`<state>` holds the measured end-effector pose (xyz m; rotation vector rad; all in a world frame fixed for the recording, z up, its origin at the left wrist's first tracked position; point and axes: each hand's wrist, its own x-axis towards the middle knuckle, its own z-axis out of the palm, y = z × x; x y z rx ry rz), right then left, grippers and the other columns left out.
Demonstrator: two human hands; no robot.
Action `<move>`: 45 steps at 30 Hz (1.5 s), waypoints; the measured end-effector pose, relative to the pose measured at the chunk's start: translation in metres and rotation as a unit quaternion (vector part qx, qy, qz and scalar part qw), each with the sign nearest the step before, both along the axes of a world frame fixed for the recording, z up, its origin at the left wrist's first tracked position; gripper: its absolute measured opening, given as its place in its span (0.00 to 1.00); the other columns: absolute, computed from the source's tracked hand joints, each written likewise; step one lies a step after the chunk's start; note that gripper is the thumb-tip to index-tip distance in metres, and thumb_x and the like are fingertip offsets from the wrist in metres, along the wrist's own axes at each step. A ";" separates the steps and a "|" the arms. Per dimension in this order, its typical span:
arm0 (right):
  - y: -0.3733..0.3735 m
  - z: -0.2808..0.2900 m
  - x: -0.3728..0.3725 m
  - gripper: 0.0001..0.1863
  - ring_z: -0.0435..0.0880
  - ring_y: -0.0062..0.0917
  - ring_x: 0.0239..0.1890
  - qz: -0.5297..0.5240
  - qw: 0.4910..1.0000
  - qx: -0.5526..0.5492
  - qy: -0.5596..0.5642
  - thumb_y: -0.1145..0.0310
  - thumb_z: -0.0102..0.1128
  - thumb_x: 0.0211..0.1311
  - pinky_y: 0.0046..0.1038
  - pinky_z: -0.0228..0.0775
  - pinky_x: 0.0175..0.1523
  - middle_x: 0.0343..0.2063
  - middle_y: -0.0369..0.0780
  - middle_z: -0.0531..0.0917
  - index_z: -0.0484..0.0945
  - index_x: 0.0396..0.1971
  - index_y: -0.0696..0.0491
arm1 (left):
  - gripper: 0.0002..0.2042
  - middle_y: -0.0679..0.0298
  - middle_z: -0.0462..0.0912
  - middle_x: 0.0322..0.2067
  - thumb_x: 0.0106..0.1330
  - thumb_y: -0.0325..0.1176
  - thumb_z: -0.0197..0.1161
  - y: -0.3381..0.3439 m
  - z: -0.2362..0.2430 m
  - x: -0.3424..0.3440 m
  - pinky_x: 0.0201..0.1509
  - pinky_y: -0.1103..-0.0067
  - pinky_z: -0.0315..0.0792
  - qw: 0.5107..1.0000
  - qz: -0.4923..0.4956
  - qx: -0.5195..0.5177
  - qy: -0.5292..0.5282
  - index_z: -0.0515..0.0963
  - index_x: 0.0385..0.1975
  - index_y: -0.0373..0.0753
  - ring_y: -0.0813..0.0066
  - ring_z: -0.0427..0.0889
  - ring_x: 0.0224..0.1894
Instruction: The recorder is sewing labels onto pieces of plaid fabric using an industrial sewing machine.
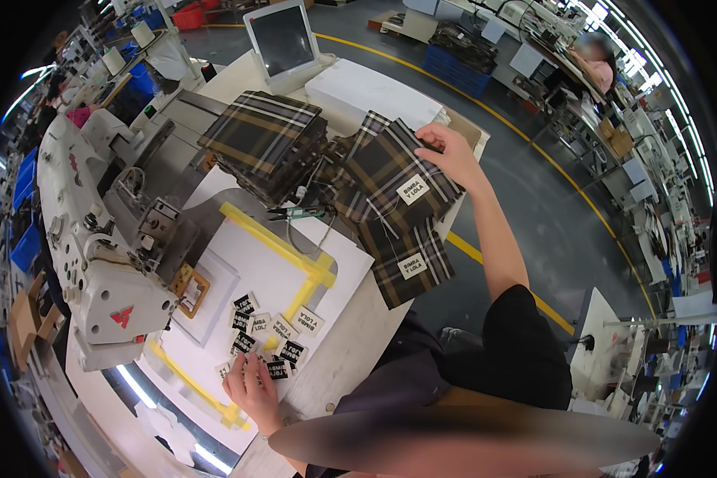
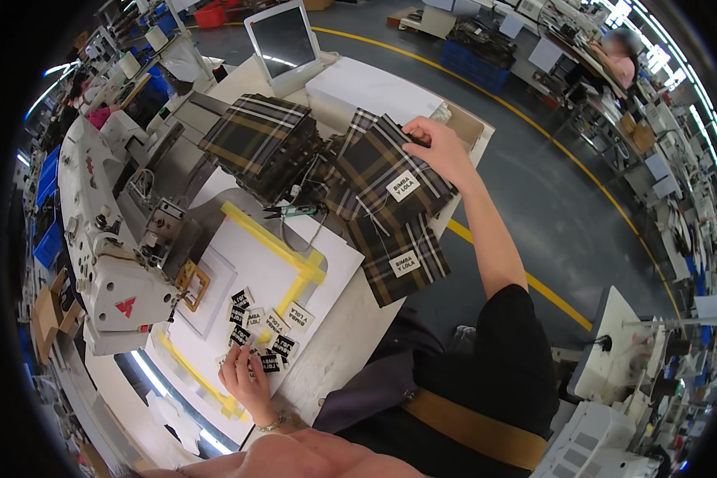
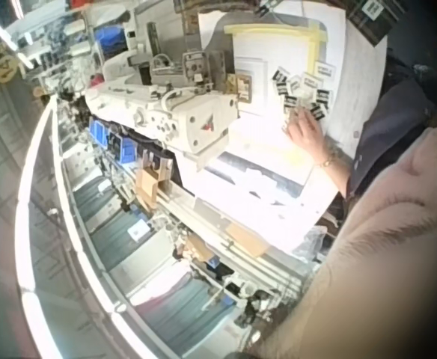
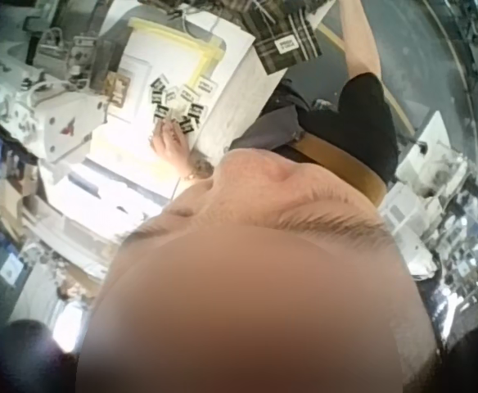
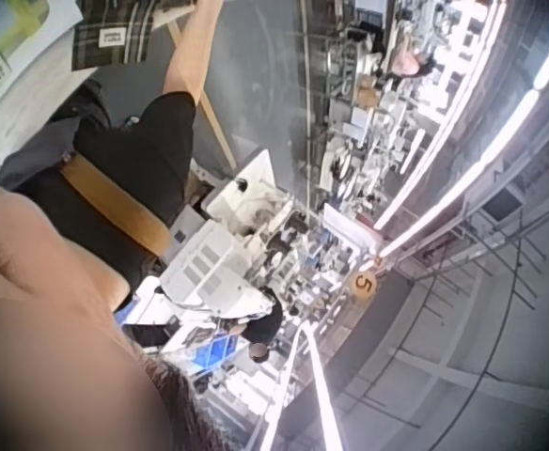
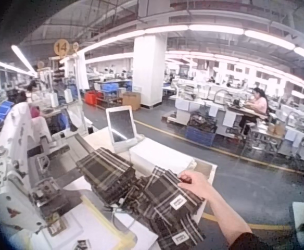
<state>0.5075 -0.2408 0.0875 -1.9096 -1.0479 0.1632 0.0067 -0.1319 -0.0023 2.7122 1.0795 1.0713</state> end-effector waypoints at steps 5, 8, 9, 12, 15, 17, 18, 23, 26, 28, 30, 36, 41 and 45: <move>-0.011 -0.014 -0.017 0.30 0.79 0.33 0.48 -0.029 0.995 -0.032 -0.095 0.61 0.70 0.53 0.31 0.70 0.55 0.50 0.45 0.77 0.70 0.55 0.51 | 0.11 0.58 0.81 0.46 0.58 0.26 0.65 0.002 0.001 -0.002 0.48 0.71 0.67 1.000 0.010 0.011 0.007 0.82 0.42 0.39 0.66 0.79 0.39; -0.032 -0.005 -0.035 0.30 0.80 0.32 0.44 -0.160 0.982 -0.058 -0.080 0.61 0.69 0.54 0.32 0.72 0.49 0.48 0.43 0.78 0.70 0.56 0.49 | 0.11 0.58 0.81 0.46 0.58 0.26 0.65 0.001 -0.001 -0.005 0.48 0.71 0.66 1.000 0.002 0.005 0.005 0.82 0.42 0.38 0.65 0.79 0.40; -0.044 -0.016 -0.028 0.25 0.81 0.30 0.38 -0.187 0.977 -0.037 -0.091 0.61 0.68 0.54 0.32 0.73 0.43 0.47 0.42 0.78 0.72 0.53 0.49 | 0.11 0.58 0.81 0.46 0.58 0.26 0.65 0.001 -0.001 -0.005 0.48 0.71 0.66 1.000 0.000 0.003 0.005 0.82 0.42 0.38 0.65 0.79 0.40; -0.086 -0.029 -0.024 0.23 0.80 0.29 0.35 -0.167 0.965 -0.204 -0.013 0.59 0.69 0.53 0.31 0.72 0.40 0.45 0.40 0.78 0.74 0.48 0.49 | 0.11 0.57 0.82 0.46 0.58 0.26 0.65 0.001 -0.001 -0.005 0.48 0.70 0.66 1.000 -0.001 -0.003 0.004 0.82 0.42 0.38 0.65 0.79 0.40; -0.099 -0.042 -0.053 0.21 0.80 0.32 0.38 -0.067 0.941 -0.326 0.064 0.57 0.71 0.50 0.32 0.72 0.42 0.42 0.41 0.78 0.77 0.41 0.53 | 0.11 0.57 0.82 0.45 0.59 0.27 0.64 0.001 -0.004 -0.005 0.49 0.70 0.66 1.000 -0.010 -0.008 -0.005 0.82 0.41 0.38 0.63 0.80 0.42; -0.096 -0.061 -0.084 0.21 0.79 0.34 0.40 -0.082 0.961 -0.265 -0.004 0.57 0.71 0.49 0.33 0.72 0.43 0.41 0.41 0.78 0.78 0.38 0.55 | 0.11 0.56 0.82 0.45 0.59 0.27 0.64 0.000 -0.007 -0.006 0.49 0.70 0.66 1.000 -0.016 -0.014 -0.018 0.82 0.41 0.38 0.62 0.80 0.43; -0.092 -0.070 -0.094 0.21 0.79 0.37 0.43 -0.094 0.973 -0.200 -0.071 0.57 0.72 0.47 0.34 0.71 0.44 0.39 0.42 0.78 0.78 0.35 0.57 | 0.11 0.56 0.82 0.45 0.59 0.27 0.64 -0.001 -0.008 -0.006 0.49 0.70 0.66 1.000 -0.018 -0.014 -0.017 0.82 0.41 0.38 0.62 0.80 0.43; -0.083 -0.090 -0.102 0.19 0.77 0.41 0.44 -0.104 0.976 -0.187 -0.049 0.59 0.72 0.46 0.36 0.70 0.46 0.37 0.43 0.78 0.78 0.30 0.59 | 0.11 0.56 0.82 0.45 0.58 0.26 0.64 -0.006 -0.009 0.002 0.49 0.70 0.67 0.998 -0.037 -0.046 -0.024 0.82 0.41 0.38 0.62 0.80 0.44; -0.085 -0.069 -0.101 0.19 0.77 0.42 0.36 -0.051 0.981 -0.189 0.004 0.61 0.72 0.47 0.35 0.69 0.41 0.29 0.46 0.76 0.76 0.29 0.59 | 0.11 0.56 0.82 0.45 0.58 0.26 0.64 -0.008 -0.005 0.001 0.49 0.70 0.67 0.998 -0.038 -0.039 -0.022 0.82 0.41 0.38 0.62 0.80 0.43; -0.086 -0.040 -0.099 0.18 0.76 0.42 0.31 -0.022 0.973 -0.218 0.068 0.62 0.71 0.48 0.34 0.69 0.39 0.24 0.47 0.75 0.75 0.28 0.60 | 0.11 0.56 0.82 0.45 0.58 0.26 0.64 -0.009 -0.003 -0.001 0.48 0.70 0.67 0.998 -0.034 -0.034 -0.028 0.82 0.41 0.38 0.63 0.80 0.43; -0.087 -0.015 -0.092 0.18 0.74 0.37 0.25 0.109 0.959 -0.262 0.022 0.63 0.70 0.49 0.31 0.68 0.36 0.19 0.47 0.73 0.74 0.28 0.61 | 0.11 0.56 0.82 0.45 0.58 0.26 0.64 -0.011 0.000 -0.002 0.48 0.70 0.67 0.999 -0.034 -0.028 -0.032 0.82 0.41 0.38 0.63 0.80 0.42; -0.058 0.064 -0.072 0.12 0.72 0.19 0.29 0.329 0.920 -0.202 0.071 0.69 0.67 0.56 0.25 0.69 0.39 0.22 0.39 0.74 0.75 0.28 0.61 | 0.12 0.57 0.82 0.45 0.56 0.25 0.65 -0.016 0.004 0.000 0.47 0.71 0.67 0.998 -0.049 0.002 -0.032 0.81 0.41 0.39 0.66 0.79 0.40; -0.018 0.097 -0.038 0.10 0.75 0.10 0.30 0.291 0.940 -0.106 0.146 0.72 0.66 0.58 0.17 0.66 0.37 0.25 0.28 0.79 0.79 0.38 0.59 | 0.13 0.59 0.82 0.45 0.55 0.24 0.66 -0.030 0.006 -0.005 0.46 0.72 0.67 0.998 -0.040 0.037 -0.021 0.82 0.42 0.40 0.65 0.79 0.39; 0.012 0.085 0.012 0.16 0.75 0.10 0.32 0.255 0.951 -0.121 0.129 0.72 0.67 0.57 0.18 0.67 0.39 0.25 0.28 0.79 0.78 0.45 0.59 | 0.13 0.59 0.82 0.45 0.56 0.24 0.66 -0.045 0.002 -0.020 0.47 0.71 0.67 0.999 -0.005 0.033 -0.011 0.82 0.42 0.40 0.65 0.79 0.40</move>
